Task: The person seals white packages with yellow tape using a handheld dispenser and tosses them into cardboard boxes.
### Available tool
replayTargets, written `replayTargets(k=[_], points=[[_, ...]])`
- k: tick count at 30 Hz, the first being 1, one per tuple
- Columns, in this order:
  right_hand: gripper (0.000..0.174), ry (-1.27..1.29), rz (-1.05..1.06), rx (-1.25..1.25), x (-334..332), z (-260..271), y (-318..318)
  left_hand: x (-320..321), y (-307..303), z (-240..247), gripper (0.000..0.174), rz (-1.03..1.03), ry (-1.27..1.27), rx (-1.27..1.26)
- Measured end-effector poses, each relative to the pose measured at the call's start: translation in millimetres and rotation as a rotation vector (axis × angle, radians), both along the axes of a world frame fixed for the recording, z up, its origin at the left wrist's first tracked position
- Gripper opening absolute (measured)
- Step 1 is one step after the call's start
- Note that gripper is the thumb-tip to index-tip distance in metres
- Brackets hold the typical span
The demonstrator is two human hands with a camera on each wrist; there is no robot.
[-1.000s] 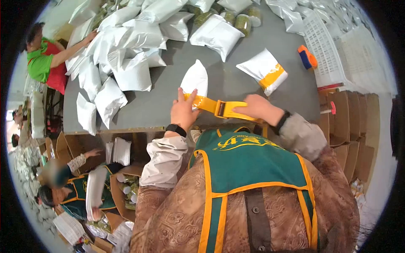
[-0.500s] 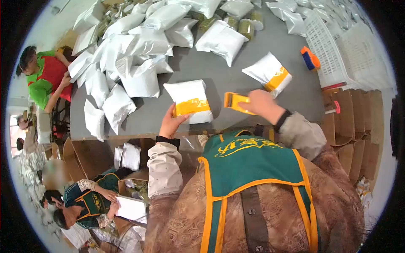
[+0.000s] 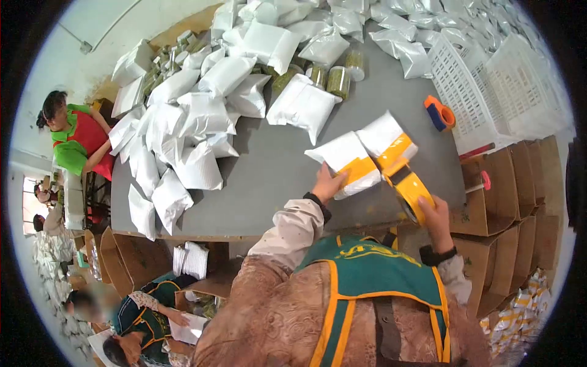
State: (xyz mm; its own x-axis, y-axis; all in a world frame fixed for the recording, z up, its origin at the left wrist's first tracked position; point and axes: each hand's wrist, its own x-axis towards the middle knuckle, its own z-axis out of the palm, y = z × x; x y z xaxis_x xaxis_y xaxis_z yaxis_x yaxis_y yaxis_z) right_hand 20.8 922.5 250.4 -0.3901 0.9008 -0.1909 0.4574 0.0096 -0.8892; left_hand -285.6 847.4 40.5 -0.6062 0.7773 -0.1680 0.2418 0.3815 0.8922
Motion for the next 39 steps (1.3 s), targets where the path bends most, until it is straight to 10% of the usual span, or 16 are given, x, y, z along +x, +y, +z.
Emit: replayTargets(k=[4, 7, 11, 14, 16, 23, 32, 36, 39], points=[[0.030, 0.049, 0.001, 0.057, 70.5, 4.0, 9.6, -62.7, 47.6, -16.9, 0.080, 0.184, -0.059, -0.087], [0.028, 0.179, -0.116, -0.112, 85.8, 4.4, -4.1, -81.0, 77.2, -5.7, 0.064, 0.361, 0.337, -0.295], [0.027, 0.121, -0.090, -0.190, 89.9, -16.6, -9.5, -127.9, 81.4, -33.8, 0.037, 0.260, 0.200, -0.073], [0.027, 0.137, -0.065, -0.289, 71.7, -27.3, -12.4, -148.7, 21.9, 44.5, 0.022, 0.411, 0.080, -0.085], [0.026, 0.146, 0.002, -0.266, 52.2, -40.3, -15.7, -197.1, -40.4, 10.5, 0.021, 0.399, -0.130, 0.179], [0.030, 0.069, 0.279, -0.369, -53.4, -49.3, -51.8, -160.4, -255.0, 16.3, 0.029, 0.344, -0.421, -0.103], [0.029, 0.106, 0.327, -0.470, -136.1, -77.3, -131.6, -107.6, -253.5, 110.9, 0.033, 0.125, -0.199, 0.068], [0.030, 0.171, 0.388, -0.471, -163.0, -67.3, -139.8, -91.3, -209.6, 126.4, 0.032, -0.014, -1.123, 0.123], [0.031, 0.137, 0.487, -0.372, -180.7, -58.2, -128.2, -110.7, -200.0, 109.9, 0.021, 0.009, -1.199, 0.222]])
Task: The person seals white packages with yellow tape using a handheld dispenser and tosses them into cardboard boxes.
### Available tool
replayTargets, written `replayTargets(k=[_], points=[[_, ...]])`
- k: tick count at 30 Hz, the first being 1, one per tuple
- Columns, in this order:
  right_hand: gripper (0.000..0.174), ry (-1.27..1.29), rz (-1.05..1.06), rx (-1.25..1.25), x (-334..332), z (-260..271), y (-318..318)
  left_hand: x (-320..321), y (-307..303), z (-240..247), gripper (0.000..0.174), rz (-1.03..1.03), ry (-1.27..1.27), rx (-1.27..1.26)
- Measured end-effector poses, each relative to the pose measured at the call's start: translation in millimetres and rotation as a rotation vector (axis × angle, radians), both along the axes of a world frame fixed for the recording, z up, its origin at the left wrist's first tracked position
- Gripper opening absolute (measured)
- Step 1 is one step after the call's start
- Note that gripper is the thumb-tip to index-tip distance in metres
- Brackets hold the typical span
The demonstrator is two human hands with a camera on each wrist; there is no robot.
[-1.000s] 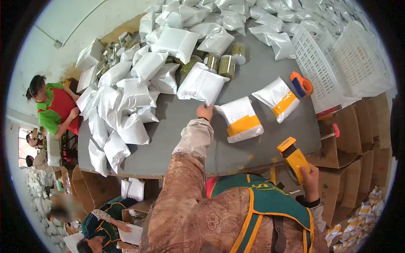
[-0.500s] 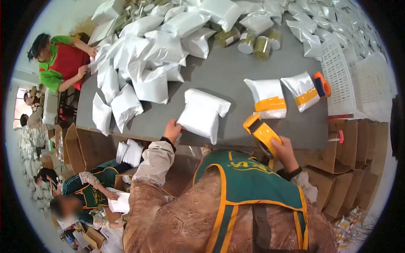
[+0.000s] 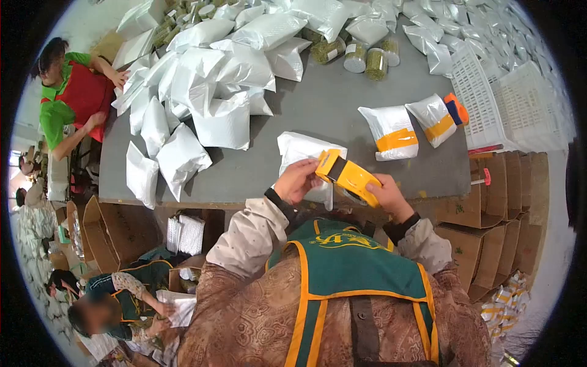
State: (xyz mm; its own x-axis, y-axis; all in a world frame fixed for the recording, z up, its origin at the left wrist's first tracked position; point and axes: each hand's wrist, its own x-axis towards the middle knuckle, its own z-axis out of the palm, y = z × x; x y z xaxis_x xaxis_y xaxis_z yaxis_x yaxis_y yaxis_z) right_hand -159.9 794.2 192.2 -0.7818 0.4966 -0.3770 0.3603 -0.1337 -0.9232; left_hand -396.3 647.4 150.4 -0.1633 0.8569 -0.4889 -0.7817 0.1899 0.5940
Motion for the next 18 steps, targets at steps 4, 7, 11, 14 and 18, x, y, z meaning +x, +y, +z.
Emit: replayTargets(k=[4, 7, 11, 14, 18], points=[[0.034, -0.060, 0.133, 0.328, -17.8, 16.2, 28.2, -32.4, 11.2, 13.1, 0.012, 0.137, 0.104, -0.048], [0.035, -0.071, 0.164, 0.441, 13.5, -5.9, 66.4, -91.0, -0.6, -13.9, 0.008, 0.290, 0.297, -0.064], [0.055, -0.513, 0.277, 0.549, 46.0, -32.0, 82.1, -119.1, -26.2, -99.1, 0.010, 0.251, 0.407, -0.325], [0.064, -0.556, 0.249, 0.606, 3.1, -42.6, 63.1, -84.6, 8.9, -147.7, 0.021, 0.069, 0.921, -0.617], [0.064, -0.647, 0.247, 0.489, -35.3, -44.8, 60.5, -85.2, 26.2, -130.6, 0.030, -0.061, 1.496, -0.527]])
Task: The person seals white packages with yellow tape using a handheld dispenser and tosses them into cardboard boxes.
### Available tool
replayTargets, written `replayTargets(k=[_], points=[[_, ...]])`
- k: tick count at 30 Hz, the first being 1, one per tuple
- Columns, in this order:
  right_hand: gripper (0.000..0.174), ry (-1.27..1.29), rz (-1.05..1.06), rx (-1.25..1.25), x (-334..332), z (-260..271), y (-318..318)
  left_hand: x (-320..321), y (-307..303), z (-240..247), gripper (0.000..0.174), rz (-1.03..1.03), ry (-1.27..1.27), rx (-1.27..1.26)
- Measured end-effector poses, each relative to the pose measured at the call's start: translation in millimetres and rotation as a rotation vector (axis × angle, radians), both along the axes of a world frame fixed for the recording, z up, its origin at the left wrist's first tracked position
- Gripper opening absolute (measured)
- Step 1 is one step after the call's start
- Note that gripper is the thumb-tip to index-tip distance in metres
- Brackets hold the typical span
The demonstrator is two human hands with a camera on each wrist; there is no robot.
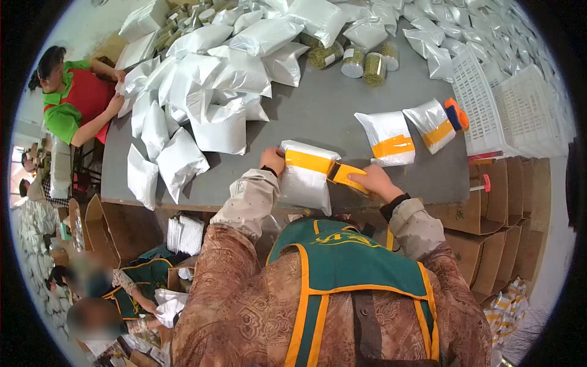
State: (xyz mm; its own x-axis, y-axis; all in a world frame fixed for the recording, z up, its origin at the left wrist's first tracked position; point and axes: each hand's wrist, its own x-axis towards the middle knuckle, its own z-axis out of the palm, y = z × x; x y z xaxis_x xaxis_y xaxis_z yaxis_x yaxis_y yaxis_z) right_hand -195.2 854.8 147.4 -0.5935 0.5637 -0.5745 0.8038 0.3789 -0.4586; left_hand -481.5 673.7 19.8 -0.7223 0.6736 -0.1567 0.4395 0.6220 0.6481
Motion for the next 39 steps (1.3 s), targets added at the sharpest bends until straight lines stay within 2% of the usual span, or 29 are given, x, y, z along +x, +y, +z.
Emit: replayTargets(k=[3, 7, 10, 13, 14, 17, 18, 19, 21, 23, 24, 25, 27, 28, 29, 30, 32, 34, 36, 38, 39], points=[[0.061, 0.072, -0.008, 0.001, 6.0, -1.0, 5.6, 5.0, -14.7, 17.7, 0.031, 0.052, -0.451, -0.064], [0.056, 0.303, 0.015, -0.106, 19.2, 20.4, -0.8, 29.6, -43.0, 77.5, 0.051, 0.312, -1.513, 0.413], [0.056, 0.406, 0.126, -0.140, -6.4, 75.1, -15.5, 33.7, -64.0, 49.2, 0.042, 0.069, -1.132, 0.471], [0.058, 0.276, 0.241, -0.051, -54.1, 91.9, -30.1, 8.1, -84.6, 21.2, 0.045, -0.026, -0.670, 0.075], [0.060, 0.301, 0.221, -0.133, -67.9, 82.6, -34.4, -6.1, -94.9, 50.6, 0.055, -0.042, -0.876, 0.007], [0.062, 0.326, 0.223, -0.180, -105.3, 69.1, -41.5, -7.7, -126.0, 137.1, 0.069, 0.089, -1.158, 0.335], [0.061, 0.299, 0.234, -0.196, -116.9, 73.9, -45.3, -7.9, -124.3, 146.0, 0.084, -0.209, -0.883, 0.263], [0.060, 0.270, 0.245, -0.214, -128.0, 83.0, -49.9, -0.2, -117.7, 156.2, 0.099, -0.331, -0.554, 0.224], [0.060, 0.252, 0.255, -0.241, -150.0, 89.2, -56.5, 10.1, -97.3, 126.3, 0.101, -0.171, -0.214, -0.067], [0.061, 0.264, 0.240, -0.268, -163.0, 88.8, -60.6, 13.6, -83.3, 131.0, 0.093, -0.055, -0.105, -0.195], [0.062, 0.260, 0.271, -0.240, -166.5, 90.3, -60.6, 7.0, -84.1, 137.9, 0.085, -0.006, -0.149, -0.121], [0.063, 0.262, 0.292, -0.202, -164.2, 90.6, -57.4, -7.8, -90.5, 124.2, 0.078, -0.035, -0.184, -0.061], [0.066, 0.260, 0.336, -0.128, -151.0, 90.4, -42.4, -25.9, -104.9, 116.4, 0.076, -0.006, -0.391, -0.011], [0.067, 0.188, 0.435, -0.062, -134.7, 94.5, -28.7, -30.8, -108.7, 117.6, 0.079, -0.051, -0.331, -0.040], [0.068, 0.209, 0.399, -0.064, -107.8, 83.4, -11.0, -40.1, -116.5, 87.9, 0.083, -0.064, -0.321, -0.015], [0.069, 0.223, 0.363, -0.069, -77.3, 70.8, 2.6, -43.3, -119.4, 85.0, 0.084, -0.081, -0.345, -0.017], [0.071, 0.064, 0.304, -0.054, -35.2, 69.4, 17.2, -48.3, -116.3, 71.1, 0.087, -0.075, -0.460, 0.017], [0.068, -0.009, 0.283, -0.040, -28.2, 43.0, 10.0, -47.1, -112.2, 47.5, 0.091, -0.045, -0.651, 0.057], [0.073, -0.069, 0.252, -0.032, -43.4, 37.9, -7.1, -46.6, -106.2, 56.5, 0.089, -0.061, -0.765, 0.129], [0.074, -0.029, 0.340, 0.173, -62.5, 8.1, -21.4, -48.9, -103.3, 60.5, 0.086, -0.036, -0.875, 0.157], [0.072, -0.048, 0.345, 0.178, -72.8, 11.8, -27.6, -49.6, -104.3, 55.9, 0.083, -0.012, -0.933, 0.139]])
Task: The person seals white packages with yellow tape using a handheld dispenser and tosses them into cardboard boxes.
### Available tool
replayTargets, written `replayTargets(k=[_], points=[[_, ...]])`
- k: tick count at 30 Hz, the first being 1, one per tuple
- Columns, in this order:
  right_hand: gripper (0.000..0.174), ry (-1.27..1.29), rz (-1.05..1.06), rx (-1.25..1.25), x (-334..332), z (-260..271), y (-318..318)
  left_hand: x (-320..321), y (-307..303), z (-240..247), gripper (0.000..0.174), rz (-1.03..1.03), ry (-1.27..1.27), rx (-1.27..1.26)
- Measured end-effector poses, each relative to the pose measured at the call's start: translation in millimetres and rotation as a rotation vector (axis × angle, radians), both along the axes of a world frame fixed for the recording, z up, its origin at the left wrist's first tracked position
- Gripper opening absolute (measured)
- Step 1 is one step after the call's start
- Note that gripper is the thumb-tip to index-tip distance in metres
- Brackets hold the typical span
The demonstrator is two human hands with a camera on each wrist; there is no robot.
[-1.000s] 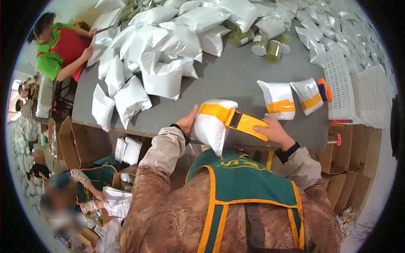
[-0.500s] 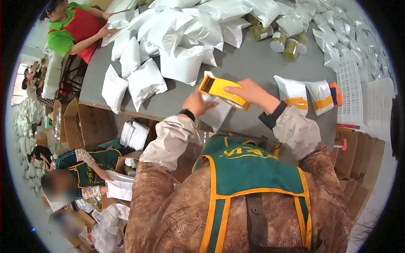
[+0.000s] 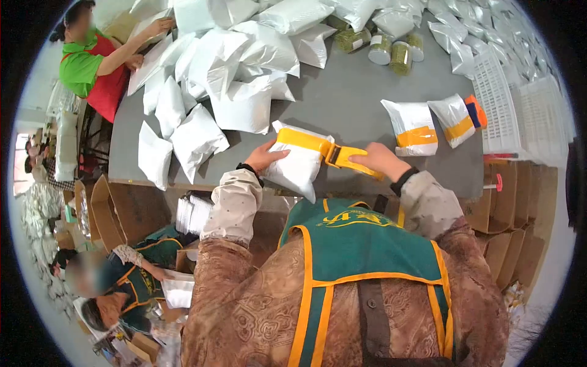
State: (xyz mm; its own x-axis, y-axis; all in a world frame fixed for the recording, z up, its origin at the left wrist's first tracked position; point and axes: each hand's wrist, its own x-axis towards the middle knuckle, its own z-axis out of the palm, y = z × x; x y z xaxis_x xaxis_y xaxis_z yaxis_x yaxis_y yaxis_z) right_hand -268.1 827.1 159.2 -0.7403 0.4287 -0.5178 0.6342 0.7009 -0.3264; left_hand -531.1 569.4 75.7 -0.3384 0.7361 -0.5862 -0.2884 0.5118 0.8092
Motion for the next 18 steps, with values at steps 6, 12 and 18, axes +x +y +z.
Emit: replayTargets(k=[6, 12, 18], points=[[0.053, -0.030, 0.105, 0.150, -42.4, 39.6, -39.0, 12.3, -0.6, 21.3, 0.062, 0.078, -0.216, -0.097], [0.050, -0.004, 0.110, 0.113, -44.1, 34.6, -22.6, 28.4, -27.9, -20.1, 0.057, 0.243, -0.563, 0.074], [0.048, 0.646, -0.739, -0.812, 18.3, 6.0, 6.0, 53.0, -40.7, -24.1, 0.057, 0.360, -0.790, 0.149]])
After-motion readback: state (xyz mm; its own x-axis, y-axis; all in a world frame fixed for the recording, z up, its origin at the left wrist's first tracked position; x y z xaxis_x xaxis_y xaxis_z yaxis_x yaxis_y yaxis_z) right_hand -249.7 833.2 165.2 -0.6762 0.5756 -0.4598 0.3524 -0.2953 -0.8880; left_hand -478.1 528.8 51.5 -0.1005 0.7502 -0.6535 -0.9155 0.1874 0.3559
